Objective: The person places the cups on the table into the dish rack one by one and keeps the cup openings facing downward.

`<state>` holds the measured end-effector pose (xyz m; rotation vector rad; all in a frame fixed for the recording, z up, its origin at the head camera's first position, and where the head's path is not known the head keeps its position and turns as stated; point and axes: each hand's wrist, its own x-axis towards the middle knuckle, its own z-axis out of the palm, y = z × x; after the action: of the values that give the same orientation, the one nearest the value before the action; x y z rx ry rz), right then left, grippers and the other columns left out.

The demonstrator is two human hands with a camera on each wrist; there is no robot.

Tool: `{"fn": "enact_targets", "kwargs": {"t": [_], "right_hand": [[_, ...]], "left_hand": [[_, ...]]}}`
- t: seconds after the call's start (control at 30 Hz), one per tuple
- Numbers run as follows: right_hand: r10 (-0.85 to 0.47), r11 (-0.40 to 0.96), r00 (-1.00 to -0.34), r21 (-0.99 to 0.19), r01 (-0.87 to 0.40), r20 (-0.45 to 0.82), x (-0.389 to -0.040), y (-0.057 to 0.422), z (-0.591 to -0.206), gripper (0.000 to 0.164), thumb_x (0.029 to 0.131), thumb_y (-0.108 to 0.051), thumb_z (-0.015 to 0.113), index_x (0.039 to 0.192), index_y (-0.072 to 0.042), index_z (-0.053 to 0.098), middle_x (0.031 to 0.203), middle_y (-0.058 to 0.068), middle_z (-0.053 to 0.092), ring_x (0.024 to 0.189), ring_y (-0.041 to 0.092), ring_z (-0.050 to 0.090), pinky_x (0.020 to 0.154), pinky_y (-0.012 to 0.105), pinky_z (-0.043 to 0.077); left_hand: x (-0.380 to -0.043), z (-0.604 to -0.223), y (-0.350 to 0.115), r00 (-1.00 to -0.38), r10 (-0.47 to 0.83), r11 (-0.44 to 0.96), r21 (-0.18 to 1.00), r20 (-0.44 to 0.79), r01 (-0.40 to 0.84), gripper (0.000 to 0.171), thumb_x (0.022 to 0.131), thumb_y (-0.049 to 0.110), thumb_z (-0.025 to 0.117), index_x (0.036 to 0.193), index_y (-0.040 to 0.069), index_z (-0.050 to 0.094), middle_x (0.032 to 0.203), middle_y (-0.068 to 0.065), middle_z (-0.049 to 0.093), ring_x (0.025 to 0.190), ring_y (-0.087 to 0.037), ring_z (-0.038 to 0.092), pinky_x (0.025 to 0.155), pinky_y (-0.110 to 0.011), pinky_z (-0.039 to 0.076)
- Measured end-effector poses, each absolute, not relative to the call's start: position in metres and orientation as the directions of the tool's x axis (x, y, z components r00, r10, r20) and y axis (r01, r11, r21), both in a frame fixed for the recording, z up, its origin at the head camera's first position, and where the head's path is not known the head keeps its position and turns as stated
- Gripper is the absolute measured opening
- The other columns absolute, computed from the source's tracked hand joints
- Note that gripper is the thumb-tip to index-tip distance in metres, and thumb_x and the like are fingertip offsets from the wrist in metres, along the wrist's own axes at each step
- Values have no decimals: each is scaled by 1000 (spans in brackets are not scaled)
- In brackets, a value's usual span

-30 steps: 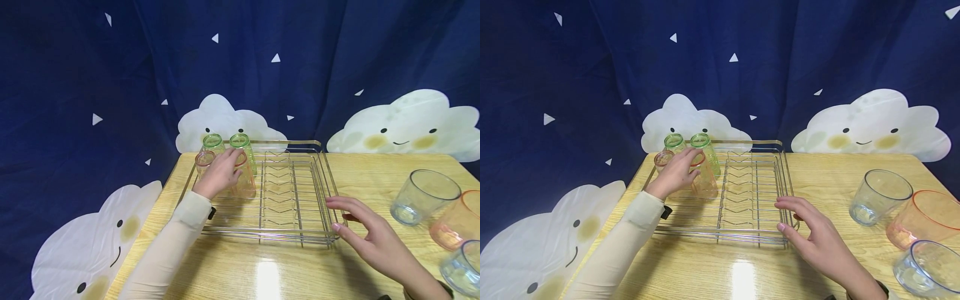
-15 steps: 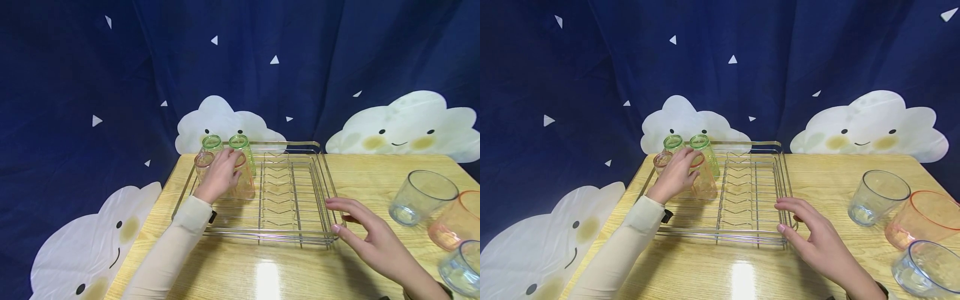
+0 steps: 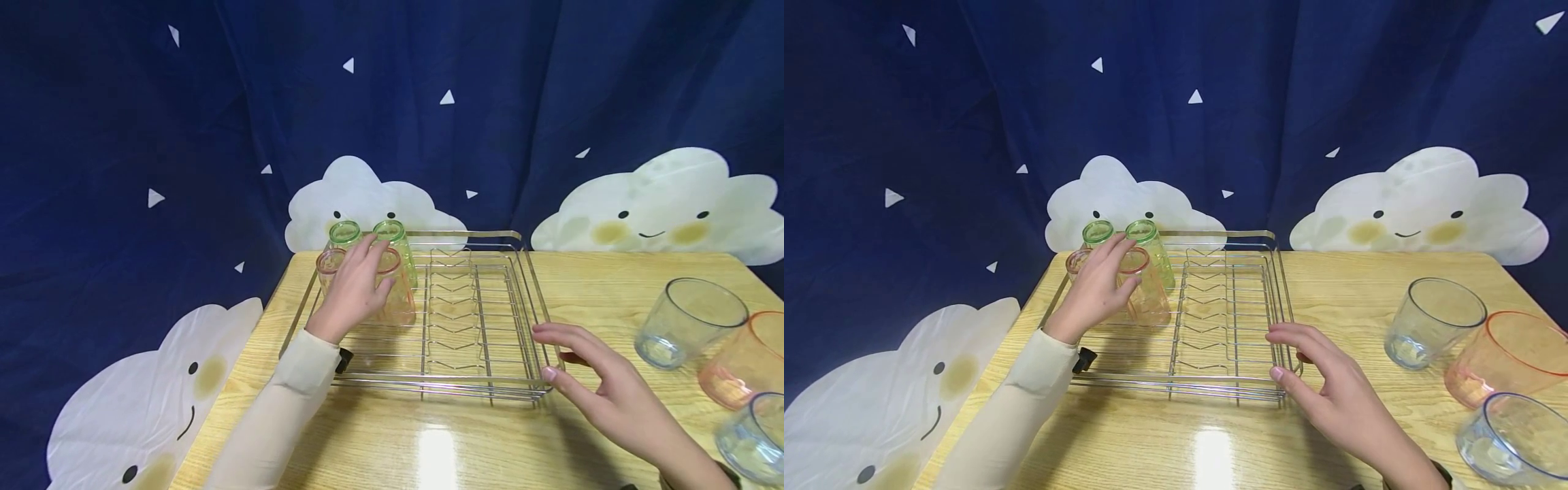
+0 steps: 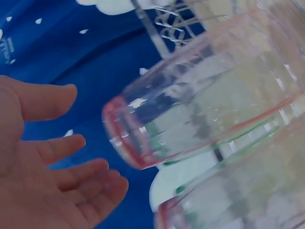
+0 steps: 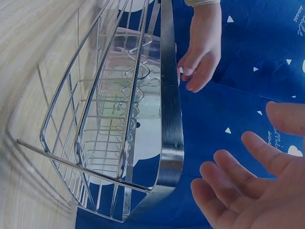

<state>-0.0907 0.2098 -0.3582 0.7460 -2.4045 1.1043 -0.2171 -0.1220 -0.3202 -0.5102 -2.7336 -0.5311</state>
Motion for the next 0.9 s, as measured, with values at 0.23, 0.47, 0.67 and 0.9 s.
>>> {"fn": "enact_targets", "kwargs": {"t": [0.23,0.47,0.67,0.9], "right_hand": [[-307,536,-776,-574,-619,551,-92,210,-358,55,79,8,74,127,-15,64,133,-18,58,124,-12,49,94,2,39],[-310,532,-771,-571,-625,556,-92,210,-358,55,78,9,74,127,-15,64,133,-18,58,124,-12,49,94,1,39],[-309,546,-772,-561,-622,555,-91,211,-358,55,78,8,74,127,-16,64,132,-15,59,124,-12,48,94,1,39],[-311,554,-775,-557,-618,551,-90,211,-357,56,79,8,75,128,-17,63,133,-18,58,124,-12,48,94,1,39]], "left_hand": [[-201,-305,-123,-869,308,846,307,388,437,56,95,23,64,145,6,47,154,-17,41,145,-35,38,120,-52,33],[-193,-297,-127,-850,331,835,293,409,466,51,95,25,63,142,8,51,153,-13,43,143,-34,41,118,-51,34],[-179,-291,-126,-812,368,813,267,453,517,45,94,24,63,136,9,56,149,-12,48,140,-31,44,117,-49,37],[-153,-288,-120,-761,411,778,242,501,579,47,92,23,66,136,7,57,148,-10,51,136,-29,49,113,-47,43]]}}
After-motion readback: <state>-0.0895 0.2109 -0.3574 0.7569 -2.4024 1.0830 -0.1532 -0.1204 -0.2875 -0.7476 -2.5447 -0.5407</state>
